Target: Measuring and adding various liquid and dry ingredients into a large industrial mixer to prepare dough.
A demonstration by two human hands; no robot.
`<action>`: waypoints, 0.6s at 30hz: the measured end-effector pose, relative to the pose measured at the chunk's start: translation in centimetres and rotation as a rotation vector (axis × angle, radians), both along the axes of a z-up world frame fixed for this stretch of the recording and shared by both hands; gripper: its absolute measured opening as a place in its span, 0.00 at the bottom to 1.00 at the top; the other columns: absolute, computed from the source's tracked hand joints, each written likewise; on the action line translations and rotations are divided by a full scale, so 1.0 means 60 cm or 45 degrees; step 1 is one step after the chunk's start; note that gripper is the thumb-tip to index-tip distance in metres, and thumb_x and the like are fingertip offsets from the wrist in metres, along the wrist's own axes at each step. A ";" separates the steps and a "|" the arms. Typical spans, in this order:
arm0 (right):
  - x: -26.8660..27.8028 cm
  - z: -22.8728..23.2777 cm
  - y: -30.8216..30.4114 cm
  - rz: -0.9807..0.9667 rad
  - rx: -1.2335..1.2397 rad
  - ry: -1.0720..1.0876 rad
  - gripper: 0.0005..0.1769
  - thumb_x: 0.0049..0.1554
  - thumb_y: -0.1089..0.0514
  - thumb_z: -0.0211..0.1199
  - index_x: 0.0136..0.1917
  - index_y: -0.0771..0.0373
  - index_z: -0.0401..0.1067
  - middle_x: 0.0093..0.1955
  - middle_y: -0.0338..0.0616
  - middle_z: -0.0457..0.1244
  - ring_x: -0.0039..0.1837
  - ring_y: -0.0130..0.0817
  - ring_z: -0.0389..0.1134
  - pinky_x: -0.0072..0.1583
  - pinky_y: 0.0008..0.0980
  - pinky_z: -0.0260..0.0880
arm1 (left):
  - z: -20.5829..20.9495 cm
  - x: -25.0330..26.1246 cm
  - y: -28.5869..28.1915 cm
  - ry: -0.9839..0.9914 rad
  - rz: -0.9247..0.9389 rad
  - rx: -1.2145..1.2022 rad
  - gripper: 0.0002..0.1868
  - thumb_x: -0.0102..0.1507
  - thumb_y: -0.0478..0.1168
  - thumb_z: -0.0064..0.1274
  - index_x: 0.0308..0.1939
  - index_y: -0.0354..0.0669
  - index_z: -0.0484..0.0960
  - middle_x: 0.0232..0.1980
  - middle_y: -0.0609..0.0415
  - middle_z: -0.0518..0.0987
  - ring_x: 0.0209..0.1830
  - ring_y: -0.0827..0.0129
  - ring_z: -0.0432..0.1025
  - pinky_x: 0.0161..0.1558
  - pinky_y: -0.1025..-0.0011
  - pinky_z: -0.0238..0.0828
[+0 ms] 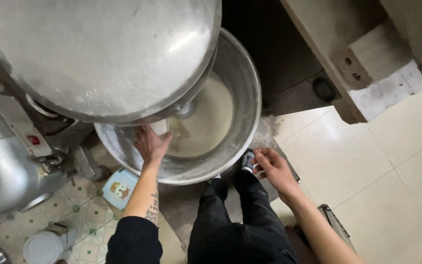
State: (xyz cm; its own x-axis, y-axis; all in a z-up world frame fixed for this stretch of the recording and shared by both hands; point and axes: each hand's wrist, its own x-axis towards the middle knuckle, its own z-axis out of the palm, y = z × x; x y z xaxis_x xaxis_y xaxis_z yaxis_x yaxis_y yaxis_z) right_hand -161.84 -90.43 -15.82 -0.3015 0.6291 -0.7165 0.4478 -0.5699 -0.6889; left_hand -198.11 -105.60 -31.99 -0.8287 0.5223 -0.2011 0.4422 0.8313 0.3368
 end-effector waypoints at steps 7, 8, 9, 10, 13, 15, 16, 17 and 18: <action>0.004 0.013 -0.003 -0.033 0.043 0.018 0.24 0.74 0.53 0.61 0.74 0.73 0.73 0.51 0.60 0.73 0.47 0.46 0.77 0.46 0.39 0.77 | -0.007 -0.015 -0.007 0.071 0.114 0.168 0.50 0.53 0.55 0.76 0.70 0.32 0.72 0.60 0.31 0.75 0.62 0.29 0.75 0.52 0.28 0.76; 0.010 0.015 -0.003 -0.050 0.032 0.012 0.24 0.74 0.53 0.61 0.75 0.73 0.73 0.52 0.59 0.73 0.47 0.46 0.77 0.46 0.39 0.77 | -0.019 -0.014 -0.010 -0.020 0.291 0.224 0.54 0.55 0.57 0.74 0.78 0.40 0.65 0.66 0.35 0.73 0.68 0.32 0.72 0.57 0.27 0.74; 0.016 0.016 -0.004 -0.068 0.021 0.006 0.24 0.74 0.52 0.61 0.75 0.72 0.73 0.52 0.58 0.73 0.48 0.45 0.77 0.47 0.39 0.77 | -0.032 -0.013 -0.012 -0.112 0.468 0.278 0.59 0.57 0.60 0.72 0.85 0.48 0.58 0.71 0.39 0.71 0.73 0.35 0.70 0.63 0.26 0.72; 0.018 0.029 -0.004 -0.071 0.033 0.006 0.24 0.74 0.52 0.61 0.75 0.72 0.73 0.52 0.58 0.73 0.48 0.45 0.77 0.47 0.39 0.77 | -0.028 -0.007 -0.002 -0.115 0.465 0.290 0.59 0.57 0.60 0.72 0.85 0.48 0.58 0.71 0.39 0.71 0.73 0.35 0.70 0.63 0.26 0.72; 0.028 0.054 -0.006 -0.088 0.019 -0.042 0.25 0.74 0.53 0.60 0.75 0.72 0.73 0.53 0.59 0.72 0.49 0.46 0.76 0.48 0.40 0.77 | -0.044 0.003 0.021 -0.222 0.732 0.390 0.61 0.58 0.54 0.74 0.89 0.57 0.53 0.77 0.40 0.67 0.81 0.35 0.64 0.72 0.25 0.66; 0.044 0.052 -0.003 -0.087 0.034 -0.061 0.24 0.74 0.53 0.60 0.75 0.72 0.74 0.54 0.59 0.72 0.50 0.47 0.76 0.49 0.40 0.77 | -0.093 -0.001 0.039 -0.618 0.670 0.825 0.71 0.58 0.43 0.80 0.92 0.44 0.42 0.88 0.25 0.51 0.88 0.22 0.54 0.85 0.26 0.53; 0.047 0.059 -0.003 -0.092 0.041 -0.056 0.24 0.74 0.53 0.60 0.75 0.72 0.74 0.54 0.59 0.72 0.50 0.47 0.76 0.49 0.40 0.77 | -0.068 0.005 0.040 -0.617 0.662 0.832 0.71 0.58 0.43 0.80 0.92 0.44 0.42 0.88 0.25 0.51 0.88 0.22 0.54 0.85 0.26 0.53; 0.050 0.066 -0.002 -0.098 0.044 -0.065 0.24 0.74 0.53 0.60 0.75 0.72 0.74 0.54 0.60 0.72 0.50 0.47 0.76 0.50 0.40 0.77 | -0.042 0.013 0.042 -0.462 0.728 0.591 0.67 0.57 0.49 0.79 0.90 0.50 0.49 0.85 0.32 0.58 0.86 0.29 0.58 0.80 0.27 0.60; 0.056 0.075 -0.001 -0.105 0.047 -0.076 0.24 0.74 0.52 0.60 0.75 0.72 0.74 0.54 0.60 0.72 0.50 0.47 0.76 0.50 0.40 0.77 | -0.016 0.023 0.044 -0.306 0.788 0.348 0.63 0.57 0.55 0.78 0.89 0.56 0.55 0.82 0.39 0.66 0.84 0.36 0.63 0.75 0.27 0.66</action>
